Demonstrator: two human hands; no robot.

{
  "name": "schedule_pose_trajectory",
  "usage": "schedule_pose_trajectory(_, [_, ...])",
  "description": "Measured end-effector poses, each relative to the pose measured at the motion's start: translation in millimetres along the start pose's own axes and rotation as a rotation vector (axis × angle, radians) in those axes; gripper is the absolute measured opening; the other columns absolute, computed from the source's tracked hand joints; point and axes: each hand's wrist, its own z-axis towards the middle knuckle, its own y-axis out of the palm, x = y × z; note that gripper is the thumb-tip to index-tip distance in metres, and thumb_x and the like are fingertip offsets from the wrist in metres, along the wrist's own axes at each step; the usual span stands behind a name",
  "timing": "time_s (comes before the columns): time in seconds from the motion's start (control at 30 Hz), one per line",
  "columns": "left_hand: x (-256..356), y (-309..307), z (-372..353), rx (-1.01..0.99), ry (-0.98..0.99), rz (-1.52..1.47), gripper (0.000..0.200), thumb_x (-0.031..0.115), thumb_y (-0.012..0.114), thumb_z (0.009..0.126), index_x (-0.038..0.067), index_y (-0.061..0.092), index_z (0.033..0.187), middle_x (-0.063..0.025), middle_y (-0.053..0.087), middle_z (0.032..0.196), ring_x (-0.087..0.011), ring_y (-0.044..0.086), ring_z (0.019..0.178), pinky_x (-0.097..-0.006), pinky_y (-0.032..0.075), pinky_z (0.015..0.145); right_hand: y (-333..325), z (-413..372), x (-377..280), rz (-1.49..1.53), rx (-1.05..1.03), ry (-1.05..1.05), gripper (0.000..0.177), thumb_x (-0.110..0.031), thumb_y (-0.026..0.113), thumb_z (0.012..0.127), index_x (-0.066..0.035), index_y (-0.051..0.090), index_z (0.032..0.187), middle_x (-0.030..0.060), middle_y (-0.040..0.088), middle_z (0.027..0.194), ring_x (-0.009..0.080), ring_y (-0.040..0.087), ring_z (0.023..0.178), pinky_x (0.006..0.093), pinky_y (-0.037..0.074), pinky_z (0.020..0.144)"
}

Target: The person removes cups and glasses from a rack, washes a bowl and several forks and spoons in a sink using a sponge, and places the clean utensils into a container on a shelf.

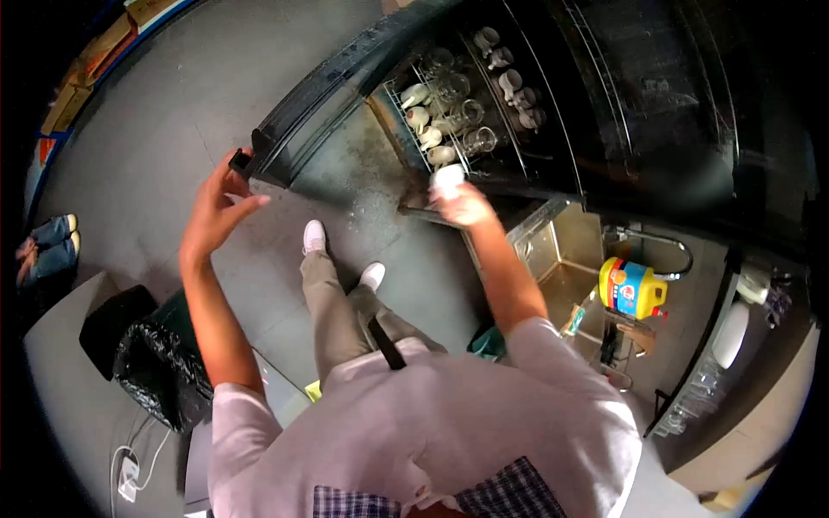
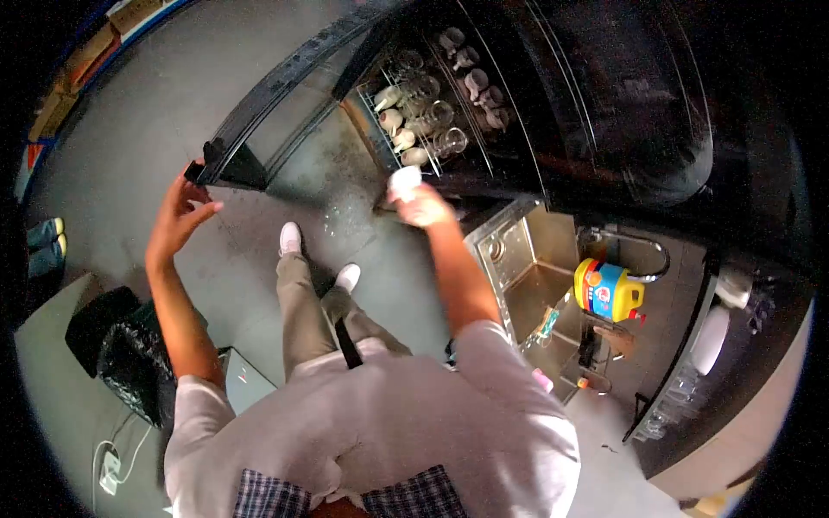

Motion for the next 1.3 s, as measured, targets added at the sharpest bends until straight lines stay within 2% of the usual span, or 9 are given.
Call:
schedule_pose_trajectory(0.03, [9.3, -8.3, 9.2, -0.008, 0.012, 0.092, 0.05, 0.01, 0.074, 0.069, 0.008, 0.056, 0.115, 0.0002, 0.053, 0.075, -0.0088, 0.048, 0.064, -0.0235, 0.037, 0.05, -20.2, 57.7, 50.0, -0.673, 0.217, 0.369, 0.019, -0.015, 0.054, 0.087, 0.002, 0.058, 0.094, 0.0147, 0.064, 0.069, 0.0178, 0.054, 0.04, 0.0278, 0.04, 0.034])
schedule_pose_trajectory(0.1, [10.8, -23.1, 21.0, -0.061, 0.02, 0.267, 0.05, 0.009, 0.075, 0.068, 0.007, 0.056, 0.113, -0.0008, 0.055, 0.08, -0.0085, 0.048, 0.064, -0.0233, 0.037, 0.05, 25.7, 91.7, 66.5, -0.922, 0.435, 0.267, 0.022, -0.016, 0.051, 0.088, 0.003, 0.062, 0.087, 0.0143, 0.065, 0.067, 0.0189, 0.058, 0.043, 0.0288, 0.043, 0.035])
schedule_pose_trajectory(0.17, [2.8, -33.1, 33.0, -0.065, 0.03, 0.406, 0.05, 0.008, 0.076, 0.066, 0.006, 0.056, 0.112, -0.0019, 0.058, 0.087, -0.0083, 0.048, 0.064, -0.0234, 0.037, 0.05, 40.4, 98.3, 23.5, -0.321, 0.551, 0.194, 0.028, -0.02, 0.05, 0.09, 0.003, 0.064, 0.08, 0.0128, 0.065, 0.067, 0.0185, 0.058, 0.042, 0.0294, 0.045, 0.036])
schedule_pose_trajectory(0.23, [-21.8, -37.1, 36.5, -0.059, 0.053, 0.287, 0.05, 0.003, 0.074, 0.068, 0.003, 0.053, 0.113, -0.0067, 0.056, 0.101, -0.0136, 0.053, 0.08, -0.0256, 0.044, 0.062, -14.7, 91.8, -10.7, -0.268, 0.49, 0.09, 0.028, -0.024, 0.049, 0.092, 0.002, 0.059, 0.085, 0.0108, 0.064, 0.067, 0.0166, 0.056, 0.042, 0.0284, 0.043, 0.034])
schedule_pose_trajectory(0.33, [-58.0, -45.6, 37.0, -0.03, 0.07, 0.224, 0.059, -0.007, 0.07, 0.07, 0.001, 0.046, 0.124, -0.0122, 0.047, 0.125, -0.02, 0.049, 0.111, -0.0312, 0.046, 0.09, -82.4, 64.7, -82.6, -0.04, 0.943, -0.192, 0.036, -0.027, 0.043, 0.094, 0.0, 0.055, 0.074, 0.0085, 0.056, 0.057, 0.0144, 0.044, 0.037, 0.0273, 0.034, 0.031])
schedule_pose_trajectory(0.37, [-40.1, -39.5, 43.6, 0.038, -0.065, 0.092, 0.053, -0.008, 0.073, 0.063, -0.002, 0.053, 0.112, -0.0126, 0.056, 0.109, -0.0219, 0.055, 0.098, -0.0332, 0.046, 0.088, -106.9, 56.5, -99.3, -0.157, 1.126, -0.247, 0.038, -0.033, 0.044, 0.093, -0.001, 0.055, 0.076, 0.0095, 0.056, 0.058, 0.0157, 0.045, 0.038, 0.0275, 0.035, 0.032])
schedule_pose_trajectory(0.53, [-96.6, -64.2, 29.2, 0.135, 0.032, -0.033, 0.063, 0.0, 0.072, 0.068, 0.002, 0.044, 0.124, -0.0189, 0.042, 0.128, -0.0312, 0.047, 0.114, -0.0388, 0.057, 0.072, -214.3, 11.9, -147.1, -0.548, 1.768, -0.175, 0.037, -0.037, 0.047, 0.091, -0.003, 0.058, 0.08, 0.0098, 0.059, 0.063, 0.0185, 0.05, 0.044, 0.0297, 0.039, 0.039])
schedule_pose_trajectory(0.77, [-144.8, -131.1, 9.9, 0.325, -0.167, 0.575, 0.072, 0.021, 0.074, 0.064, -0.004, 0.044, 0.125, -0.0179, 0.052, 0.119, -0.0305, 0.051, 0.107, -0.0399, 0.043, 0.089, -288.9, 4.9, -169.4, -0.784, 1.763, 0.101, 0.033, -0.032, 0.048, 0.089, -0.003, 0.059, 0.08, 0.0106, 0.061, 0.067, 0.0217, 0.052, 0.051, 0.0317, 0.042, 0.045])
schedule_pose_trajectory(1.3, [-144.5, -131.6, -12.7, 0.459, -0.6, 0.507, 0.045, 0.019, 0.074, 0.069, -0.006, 0.06, 0.104, -0.0118, 0.062, 0.106, -0.0229, 0.057, 0.092, -0.0337, 0.045, 0.085, -320.0, 21.1, -175.7, -1.066, 1.573, 0.27, 0.022, -0.021, 0.049, 0.084, -0.003, 0.062, 0.081, 0.0125, 0.064, 0.077, 0.0289, 0.059, 0.068, 0.0362, 0.047, 0.06])
